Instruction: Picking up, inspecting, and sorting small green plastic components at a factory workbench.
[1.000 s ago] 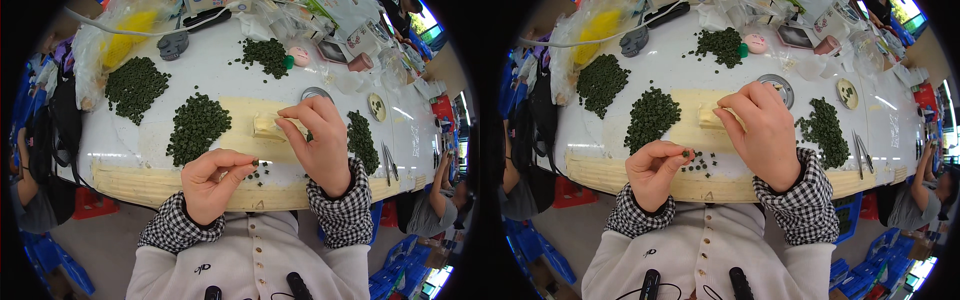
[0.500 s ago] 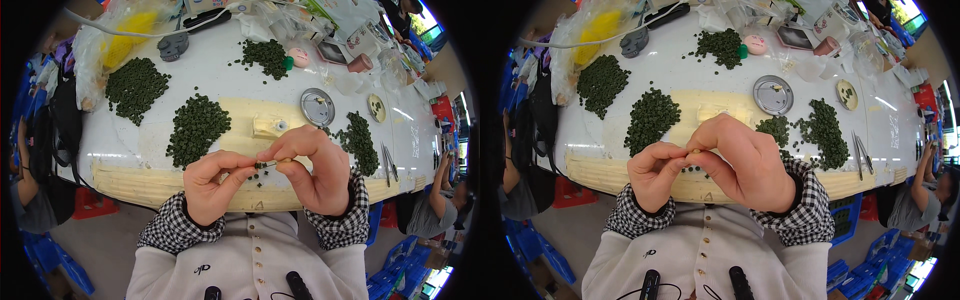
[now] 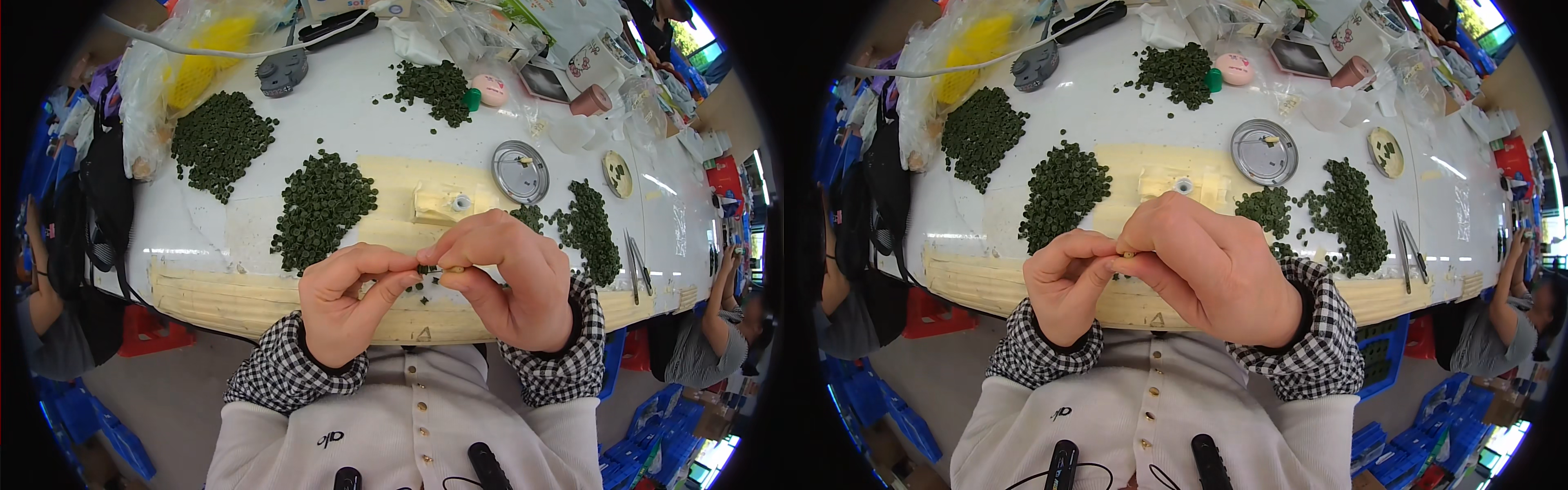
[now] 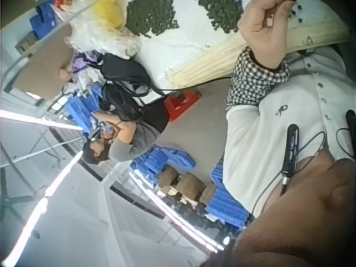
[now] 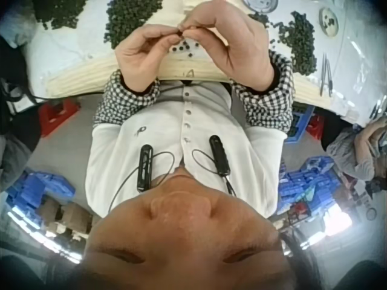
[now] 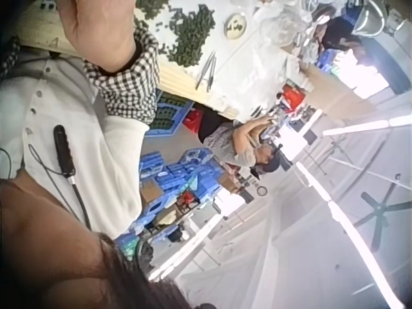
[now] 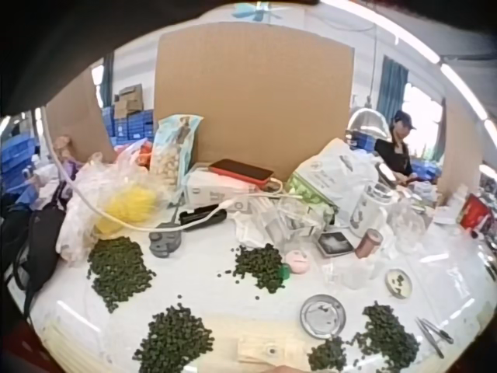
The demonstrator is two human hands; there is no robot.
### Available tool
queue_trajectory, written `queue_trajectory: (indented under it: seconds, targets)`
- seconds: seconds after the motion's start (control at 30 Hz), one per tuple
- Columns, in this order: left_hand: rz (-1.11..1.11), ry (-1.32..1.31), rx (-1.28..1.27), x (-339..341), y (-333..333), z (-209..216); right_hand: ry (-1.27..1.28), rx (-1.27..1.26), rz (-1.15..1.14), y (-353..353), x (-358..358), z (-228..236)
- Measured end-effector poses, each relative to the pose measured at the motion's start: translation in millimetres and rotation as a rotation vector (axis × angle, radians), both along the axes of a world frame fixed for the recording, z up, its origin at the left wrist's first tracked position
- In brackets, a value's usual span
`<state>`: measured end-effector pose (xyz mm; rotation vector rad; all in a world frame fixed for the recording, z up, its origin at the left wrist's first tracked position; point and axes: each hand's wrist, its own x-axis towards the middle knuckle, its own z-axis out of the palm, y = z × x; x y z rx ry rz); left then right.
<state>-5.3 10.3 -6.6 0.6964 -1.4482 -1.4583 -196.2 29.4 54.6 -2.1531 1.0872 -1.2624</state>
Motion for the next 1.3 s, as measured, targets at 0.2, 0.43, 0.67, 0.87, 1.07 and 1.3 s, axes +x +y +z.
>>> queue_trajectory:
  seconds: [0.2, 0.43, 0.67, 0.87, 1.07, 1.3]
  targets:
    - [0.002, -0.012, -0.016, 0, -1, 1, -0.009, -0.003, -0.003, -1, -1, -1]
    - [0.006, 0.014, 0.058, 1, 2, -3, -0.137, -0.036, -0.392, -4, -10, -8]
    - [0.006, 0.026, 0.067, 0, 1, -2, 0.321, -0.076, -0.526, -16, -16, -17]
    - [0.041, 0.048, 0.051, 1, 2, -4, 0.330, -0.171, -0.535, -7, -9, -6]
    - [0.082, 0.068, 0.023, 1, 2, -6, 0.085, 0.109, -0.281, 25, 7, -6]
    - [0.091, 0.043, 0.005, 2, 2, -5, -0.027, 0.157, -0.229, 29, 19, -20]
